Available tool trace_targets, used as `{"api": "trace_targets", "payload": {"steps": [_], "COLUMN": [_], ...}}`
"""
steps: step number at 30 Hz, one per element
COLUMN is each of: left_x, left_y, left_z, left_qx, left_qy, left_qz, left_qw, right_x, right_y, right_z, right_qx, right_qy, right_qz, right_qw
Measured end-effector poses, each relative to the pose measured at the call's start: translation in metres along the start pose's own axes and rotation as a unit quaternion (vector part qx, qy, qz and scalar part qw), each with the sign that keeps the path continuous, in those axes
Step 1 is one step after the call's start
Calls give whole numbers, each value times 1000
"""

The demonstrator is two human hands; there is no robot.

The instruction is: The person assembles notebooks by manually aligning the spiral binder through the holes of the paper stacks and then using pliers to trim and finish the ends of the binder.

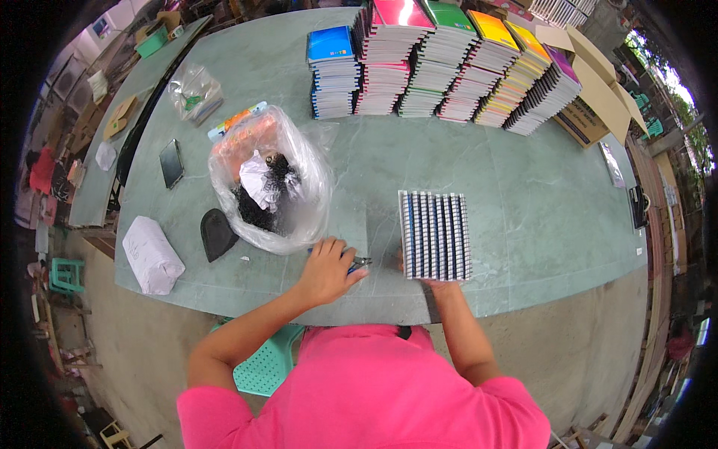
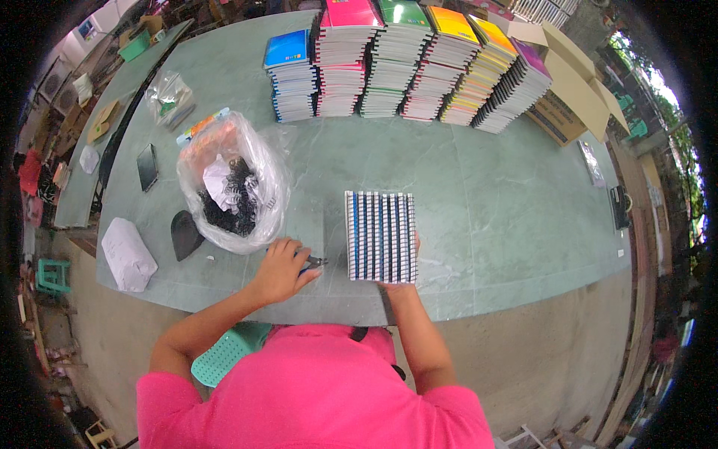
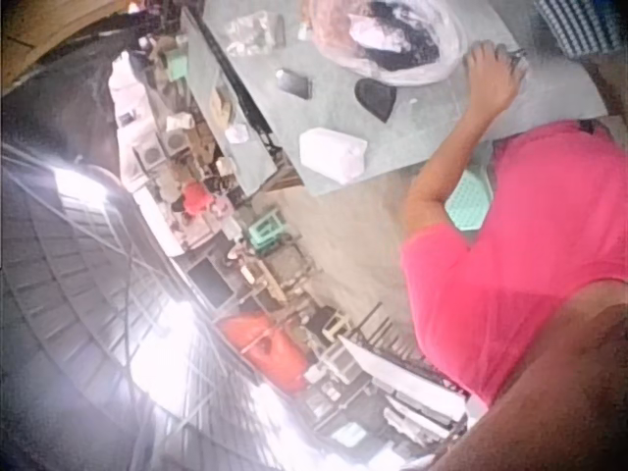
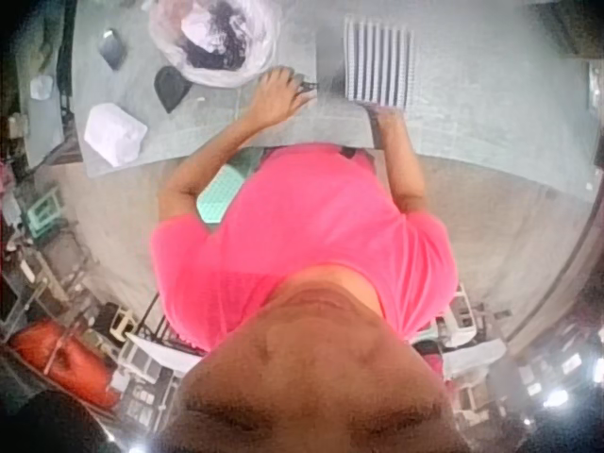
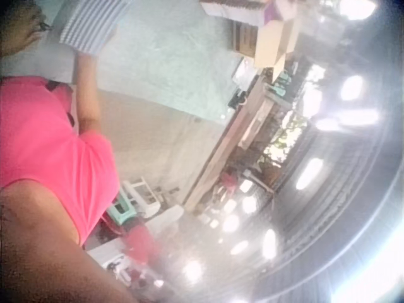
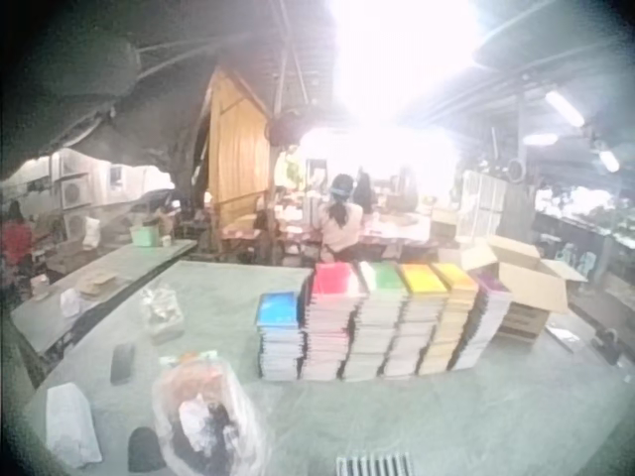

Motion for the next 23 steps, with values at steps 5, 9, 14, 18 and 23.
{"api": "trace_targets", "payload": {"steps": [5, 9, 14, 18, 23], "left_x": [19, 13, 3, -10, -45], "left_y": [13, 17, 8, -15, -93], "left_z": [36, 49, 67, 83, 118], "left_qx": [-137, -93, -44, -26, 5], "left_qy": [-320, -356, -301, -273, -263], "left_qz": [-671, -635, -694, -742, -803], "left_qw": [654, 680, 653, 612, 536], "right_x": [9, 13, 2, 2, 9], "right_y": [54, 76, 123, 167, 237], "right_z": [-22, -29, -16, -2, 26], "right_qx": [-22, 100, 32, -15, -105], "right_qy": [14, 65, -2, -25, -27], "right_qz": [-170, -448, -607, -633, -519], "right_qw": [985, 886, 794, 774, 848]}}
Point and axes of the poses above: each hand's wrist, its own z-axis towards the middle knuckle, its own y-axis out of the palm, x = y × z, the point moved 8 cm from there along z, towards the middle knuckle, and after that the axes turned 4 degrees about x, right-handed, at the moved point
